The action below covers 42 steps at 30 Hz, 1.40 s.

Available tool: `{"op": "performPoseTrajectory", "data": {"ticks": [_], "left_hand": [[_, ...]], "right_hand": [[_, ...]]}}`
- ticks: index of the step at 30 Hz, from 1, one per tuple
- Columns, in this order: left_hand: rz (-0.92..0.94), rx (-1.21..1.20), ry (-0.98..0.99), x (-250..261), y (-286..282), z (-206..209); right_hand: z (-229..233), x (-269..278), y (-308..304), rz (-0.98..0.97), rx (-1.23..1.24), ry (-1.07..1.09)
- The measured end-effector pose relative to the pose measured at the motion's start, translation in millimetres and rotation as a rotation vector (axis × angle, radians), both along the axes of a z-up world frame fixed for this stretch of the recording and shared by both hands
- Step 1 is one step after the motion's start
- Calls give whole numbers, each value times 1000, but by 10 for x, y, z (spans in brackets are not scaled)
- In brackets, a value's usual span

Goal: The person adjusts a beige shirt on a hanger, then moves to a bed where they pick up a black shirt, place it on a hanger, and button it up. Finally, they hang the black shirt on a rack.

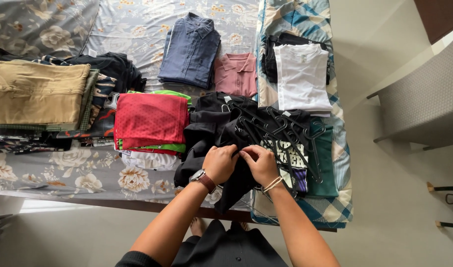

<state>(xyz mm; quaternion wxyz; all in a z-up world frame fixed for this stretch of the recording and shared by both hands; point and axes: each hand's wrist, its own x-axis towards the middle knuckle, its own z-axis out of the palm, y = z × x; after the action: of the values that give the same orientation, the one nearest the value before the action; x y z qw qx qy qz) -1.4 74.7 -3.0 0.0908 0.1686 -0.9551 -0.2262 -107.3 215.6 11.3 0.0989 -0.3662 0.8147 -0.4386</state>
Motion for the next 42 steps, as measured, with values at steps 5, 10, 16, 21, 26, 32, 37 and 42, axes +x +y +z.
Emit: {"op": "performPoseTrajectory", "data": {"ticks": [5, 10, 16, 21, 26, 32, 37, 42], "left_hand": [[-1, 36, -48, -66, 27, -36], [-28, 82, -87, -21, 19, -19], [6, 113, 44, 92, 34, 339], [-6, 268, 89, 95, 4, 266], [87, 108, 57, 193, -96, 339], [-62, 208, -24, 78, 202, 110], [35, 311, -83, 34, 173, 58], [14, 348, -75, 54, 158, 141]], "right_hand": [[-150, 43, -3, 42, -38, 439], [-231, 76, -16, -19, 47, 622], [-227, -170, 9, 28, -63, -226], [-429, -345, 39, -198, -5, -138], [-83, -170, 50, -133, -332, -499], [359, -54, -60, -116, -486, -722], [-150, -225, 113, -84, -114, -307], [-260, -45, 144, -62, 35, -108]]}}
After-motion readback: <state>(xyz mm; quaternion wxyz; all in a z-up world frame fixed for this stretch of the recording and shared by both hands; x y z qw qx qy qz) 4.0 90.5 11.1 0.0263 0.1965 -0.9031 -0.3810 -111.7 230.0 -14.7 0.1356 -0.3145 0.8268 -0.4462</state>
